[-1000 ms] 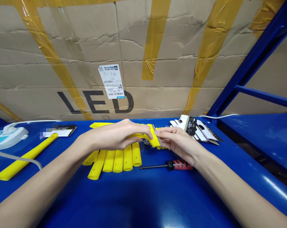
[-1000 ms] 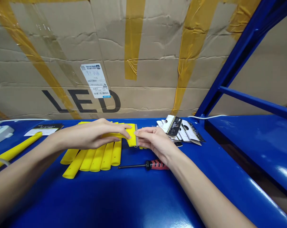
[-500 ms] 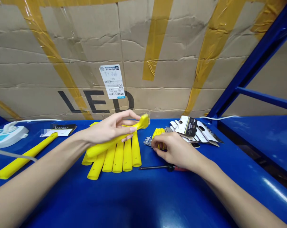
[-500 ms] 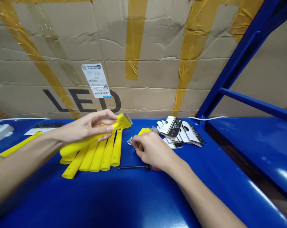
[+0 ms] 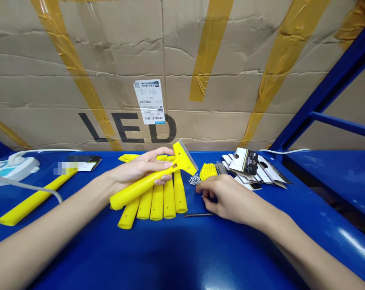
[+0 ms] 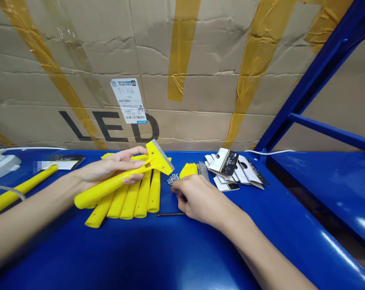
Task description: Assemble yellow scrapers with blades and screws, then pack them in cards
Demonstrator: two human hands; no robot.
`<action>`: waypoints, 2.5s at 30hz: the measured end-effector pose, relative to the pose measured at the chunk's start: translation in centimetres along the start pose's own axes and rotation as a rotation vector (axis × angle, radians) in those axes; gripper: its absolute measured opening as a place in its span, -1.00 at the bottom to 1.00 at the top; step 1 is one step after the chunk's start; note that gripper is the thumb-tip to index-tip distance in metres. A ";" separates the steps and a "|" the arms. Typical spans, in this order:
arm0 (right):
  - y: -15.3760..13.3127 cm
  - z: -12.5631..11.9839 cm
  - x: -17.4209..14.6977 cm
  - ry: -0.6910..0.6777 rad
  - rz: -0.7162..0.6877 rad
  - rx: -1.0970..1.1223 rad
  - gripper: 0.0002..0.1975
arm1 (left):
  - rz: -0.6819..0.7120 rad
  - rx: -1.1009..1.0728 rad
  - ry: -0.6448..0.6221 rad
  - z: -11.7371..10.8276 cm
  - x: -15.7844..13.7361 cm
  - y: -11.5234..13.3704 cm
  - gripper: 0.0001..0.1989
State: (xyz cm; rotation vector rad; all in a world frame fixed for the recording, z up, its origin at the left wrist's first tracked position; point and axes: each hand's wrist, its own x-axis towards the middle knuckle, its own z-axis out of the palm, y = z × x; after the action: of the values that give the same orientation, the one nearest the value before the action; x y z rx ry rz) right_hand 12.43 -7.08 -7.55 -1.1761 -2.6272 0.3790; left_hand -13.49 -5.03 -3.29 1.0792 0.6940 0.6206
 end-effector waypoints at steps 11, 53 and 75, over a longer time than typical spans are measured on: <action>-0.8 -1.4 0.3 0.342 -0.059 0.409 -0.87 | -0.005 0.008 -0.080 -0.8 -0.2 -0.3 -0.79; -0.4 0.3 0.4 0.161 -0.016 -0.019 -0.78 | -0.051 -0.018 0.042 -0.7 -0.4 0.9 -0.80; -0.3 -0.4 0.5 0.047 -0.043 0.175 -0.78 | -0.041 0.004 0.028 -0.5 -0.4 0.5 -0.71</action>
State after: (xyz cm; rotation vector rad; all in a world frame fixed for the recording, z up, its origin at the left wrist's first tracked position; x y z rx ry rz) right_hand 12.02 -6.82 -7.05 -1.0581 -2.5156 0.5533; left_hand -14.22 -4.91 -2.93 1.0592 0.7403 0.6007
